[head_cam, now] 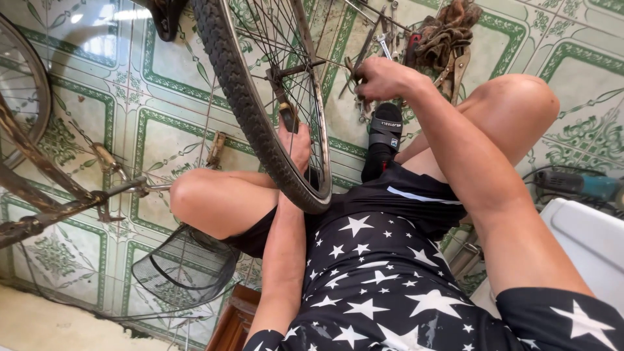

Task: The person sits on the floor and uses a wrench to loosen the nuts on a bicycle wheel axle. They remove the wheel from the fork, then place it back into the dropouts and tighten the nuts with the wrench.

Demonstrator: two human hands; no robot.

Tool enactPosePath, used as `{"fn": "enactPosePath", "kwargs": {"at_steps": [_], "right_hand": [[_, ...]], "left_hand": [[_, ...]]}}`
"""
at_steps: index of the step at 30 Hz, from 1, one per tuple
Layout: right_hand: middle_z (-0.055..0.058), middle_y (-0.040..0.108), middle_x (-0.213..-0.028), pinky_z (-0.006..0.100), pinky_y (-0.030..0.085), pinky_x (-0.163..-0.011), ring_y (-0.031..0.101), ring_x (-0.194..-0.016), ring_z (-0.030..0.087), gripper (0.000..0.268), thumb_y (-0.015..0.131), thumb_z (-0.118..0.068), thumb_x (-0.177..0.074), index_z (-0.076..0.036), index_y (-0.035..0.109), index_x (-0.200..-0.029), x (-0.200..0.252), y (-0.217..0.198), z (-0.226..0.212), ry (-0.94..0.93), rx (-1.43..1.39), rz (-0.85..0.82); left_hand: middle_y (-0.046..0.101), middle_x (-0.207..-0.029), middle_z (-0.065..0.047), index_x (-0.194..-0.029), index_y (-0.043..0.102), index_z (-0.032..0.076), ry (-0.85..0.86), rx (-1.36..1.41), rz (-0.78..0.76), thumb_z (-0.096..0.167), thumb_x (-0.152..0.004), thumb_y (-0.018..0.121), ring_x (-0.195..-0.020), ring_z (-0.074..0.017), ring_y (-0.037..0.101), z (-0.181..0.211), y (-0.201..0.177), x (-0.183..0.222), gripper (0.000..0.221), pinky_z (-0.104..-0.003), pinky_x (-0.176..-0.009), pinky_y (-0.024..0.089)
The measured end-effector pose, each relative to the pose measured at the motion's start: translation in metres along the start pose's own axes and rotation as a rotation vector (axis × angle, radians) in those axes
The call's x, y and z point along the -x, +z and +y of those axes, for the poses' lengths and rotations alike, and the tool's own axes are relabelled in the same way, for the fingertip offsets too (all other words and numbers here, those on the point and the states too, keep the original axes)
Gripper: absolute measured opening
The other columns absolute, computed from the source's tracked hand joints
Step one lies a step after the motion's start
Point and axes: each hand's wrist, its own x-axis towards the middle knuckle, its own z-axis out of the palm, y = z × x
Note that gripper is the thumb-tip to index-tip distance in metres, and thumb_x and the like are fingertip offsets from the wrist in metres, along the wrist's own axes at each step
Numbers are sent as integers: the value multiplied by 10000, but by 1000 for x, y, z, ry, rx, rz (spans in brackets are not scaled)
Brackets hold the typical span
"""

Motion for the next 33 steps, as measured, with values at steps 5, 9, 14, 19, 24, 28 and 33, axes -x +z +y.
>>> {"fn": "enactPosePath", "kwargs": {"at_steps": [5, 9, 14, 19, 24, 28, 33], "right_hand": [[55, 689, -730, 321, 481, -546, 566, -600, 128, 309, 619, -248, -984, 26, 722, -1081, 38, -15, -44, -12, -392, -49], [74, 675, -738, 307, 474, -570, 558, -611, 124, 350, 570, -224, -1061, 78, 746, -1037, 38, -17, -64, -4, -480, -55], [58, 734, -801, 297, 496, -554, 584, -602, 112, 298, 590, -208, -1018, 33, 718, -1137, 40, -16, -78, 13, -448, -12], [66, 746, -834, 290, 502, -566, 606, -624, 103, 330, 588, -219, -1025, 59, 723, -1143, 40, -18, -80, -8, -486, 4], [80, 720, -779, 294, 511, -551, 616, -604, 120, 319, 610, -237, -1007, 40, 714, -1124, 29, -22, -92, 36, -396, 18], [103, 687, -735, 311, 497, -548, 611, -596, 144, 337, 616, -237, -1012, 69, 748, -1059, 29, -31, -103, 78, -338, 14], [101, 692, -713, 327, 508, -526, 602, -568, 152, 337, 622, -248, -1002, 4, 734, -1195, 20, -21, -107, 156, -311, 18]], "left_hand": [[629, -843, -193, -1130, 616, 35, -331, 339, -17, 163, -922, 577, -738, -340, 643, 11, 12, -3, 248, -460, -728, 503], [648, -835, -196, -1050, 625, 3, -224, 344, 88, 189, -893, 606, -752, -348, 642, 23, 0, 1, 244, -477, -749, 496], [685, -821, -210, -885, 673, -17, -411, 322, -59, 259, -944, 616, -783, -349, 664, 9, 14, -1, 288, -469, -792, 509], [673, -831, -188, -904, 671, 8, -225, 225, 23, 262, -980, 589, -793, -328, 650, -13, 34, 7, 277, -467, -781, 507], [655, -814, -167, -960, 655, 20, -220, 299, 1, 241, -976, 587, -758, -304, 630, -19, 40, 5, 232, -449, -740, 495], [640, -800, -150, -1005, 643, 29, -241, 434, -42, 224, -972, 586, -730, -284, 613, -13, 36, 4, 206, -435, -706, 485], [621, -783, -128, -1060, 628, 41, -260, 541, -81, 203, -968, 584, -695, -260, 592, -9, 32, 7, 192, -417, -664, 472]]}}
